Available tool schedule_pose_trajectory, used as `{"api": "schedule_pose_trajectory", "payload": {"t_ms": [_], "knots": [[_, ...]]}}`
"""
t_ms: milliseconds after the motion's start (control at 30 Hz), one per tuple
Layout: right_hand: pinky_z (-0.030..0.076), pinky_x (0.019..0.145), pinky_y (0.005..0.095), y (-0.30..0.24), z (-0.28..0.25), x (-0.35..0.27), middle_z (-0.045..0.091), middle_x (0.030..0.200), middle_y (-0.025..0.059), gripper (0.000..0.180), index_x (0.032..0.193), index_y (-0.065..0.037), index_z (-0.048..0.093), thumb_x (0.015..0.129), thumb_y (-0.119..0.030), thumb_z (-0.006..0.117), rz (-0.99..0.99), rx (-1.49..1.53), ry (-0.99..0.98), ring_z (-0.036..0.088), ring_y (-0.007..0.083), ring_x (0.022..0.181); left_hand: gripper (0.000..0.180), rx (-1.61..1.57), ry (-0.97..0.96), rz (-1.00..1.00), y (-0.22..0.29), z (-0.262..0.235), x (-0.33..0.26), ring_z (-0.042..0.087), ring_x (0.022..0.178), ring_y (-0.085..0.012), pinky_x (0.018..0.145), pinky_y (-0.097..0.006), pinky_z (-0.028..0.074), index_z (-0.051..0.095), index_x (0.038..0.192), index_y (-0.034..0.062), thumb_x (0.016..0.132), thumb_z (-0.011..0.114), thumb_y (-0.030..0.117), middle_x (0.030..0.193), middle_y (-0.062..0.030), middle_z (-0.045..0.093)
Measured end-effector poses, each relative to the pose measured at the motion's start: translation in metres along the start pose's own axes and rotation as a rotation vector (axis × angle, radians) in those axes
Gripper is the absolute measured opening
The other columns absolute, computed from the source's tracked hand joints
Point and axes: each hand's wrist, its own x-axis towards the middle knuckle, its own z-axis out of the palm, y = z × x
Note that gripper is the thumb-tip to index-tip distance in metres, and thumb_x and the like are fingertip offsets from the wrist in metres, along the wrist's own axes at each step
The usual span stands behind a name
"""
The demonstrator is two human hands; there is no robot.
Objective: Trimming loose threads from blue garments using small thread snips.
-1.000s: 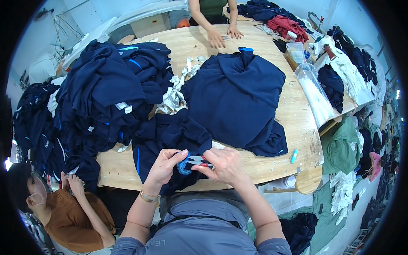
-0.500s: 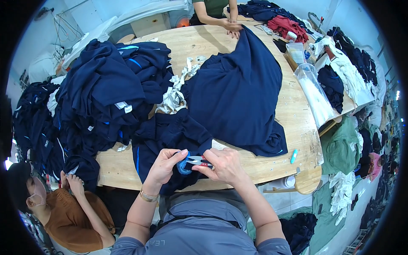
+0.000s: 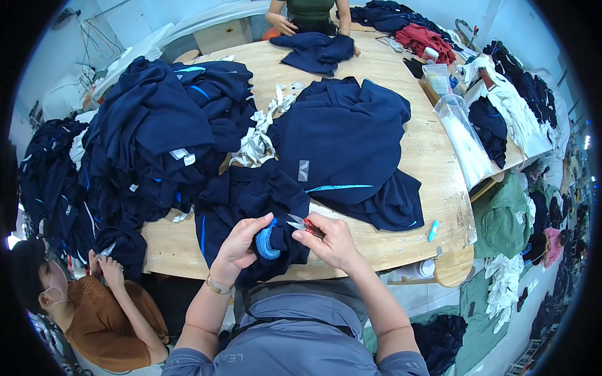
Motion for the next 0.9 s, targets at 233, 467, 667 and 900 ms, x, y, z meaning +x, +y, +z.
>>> {"api": "schedule_pose_trajectory", "payload": {"t_ms": [233, 467, 667, 900], "knots": [[0.038, 0.045, 0.0334, -0.006, 0.0, 0.004, 0.05, 0.053, 0.0083, 0.041, 0.069, -0.004, 0.054, 0.077, -0.043, 0.065, -0.143, -0.164, 0.046, 0.052, 0.0252, 0.048, 0.022, 0.02, -0.04, 0.02, 0.003, 0.001, -0.002, 0.06, 0.06, -0.0062, 0.055, -0.019, 0.048, 0.066, 0.079, 0.0041, 0.089, 0.058, 0.021, 0.073, -0.0009, 0.065], [0.038, 0.043, 0.0322, -0.013, -0.004, 0.006, 0.05, 0.054, 0.0053, 0.041, 0.065, -0.007, 0.051, 0.075, -0.043, 0.068, -0.269, -0.329, 0.04, 0.052, 0.023, 0.046, 0.024, 0.148, -0.087, 0.07, 0.001, 0.001, -0.005, 0.057, 0.063, -0.0037, 0.059, -0.018, 0.043, 0.067, 0.084, 0.0014, 0.089, 0.058, 0.022, 0.075, -0.0011, 0.066], [0.037, 0.043, 0.0318, -0.017, -0.005, 0.007, 0.048, 0.053, 0.0046, 0.041, 0.063, -0.008, 0.049, 0.075, -0.043, 0.067, -0.297, -0.335, 0.035, 0.051, 0.0224, 0.045, 0.024, 0.19, -0.107, 0.103, 0.002, 0.001, -0.007, 0.055, 0.063, -0.0027, 0.059, -0.018, 0.042, 0.068, 0.084, 0.0017, 0.09, 0.057, 0.023, 0.075, -0.0001, 0.065], [0.037, 0.043, 0.0319, -0.018, -0.006, 0.007, 0.048, 0.052, 0.0045, 0.041, 0.062, -0.008, 0.047, 0.076, -0.041, 0.067, -0.295, -0.306, 0.03, 0.051, 0.0223, 0.044, 0.024, 0.213, -0.141, 0.126, 0.004, 0.003, -0.008, 0.054, 0.064, -0.0021, 0.059, -0.017, 0.041, 0.068, 0.085, 0.0009, 0.09, 0.057, 0.022, 0.074, 0.0004, 0.065]]}}
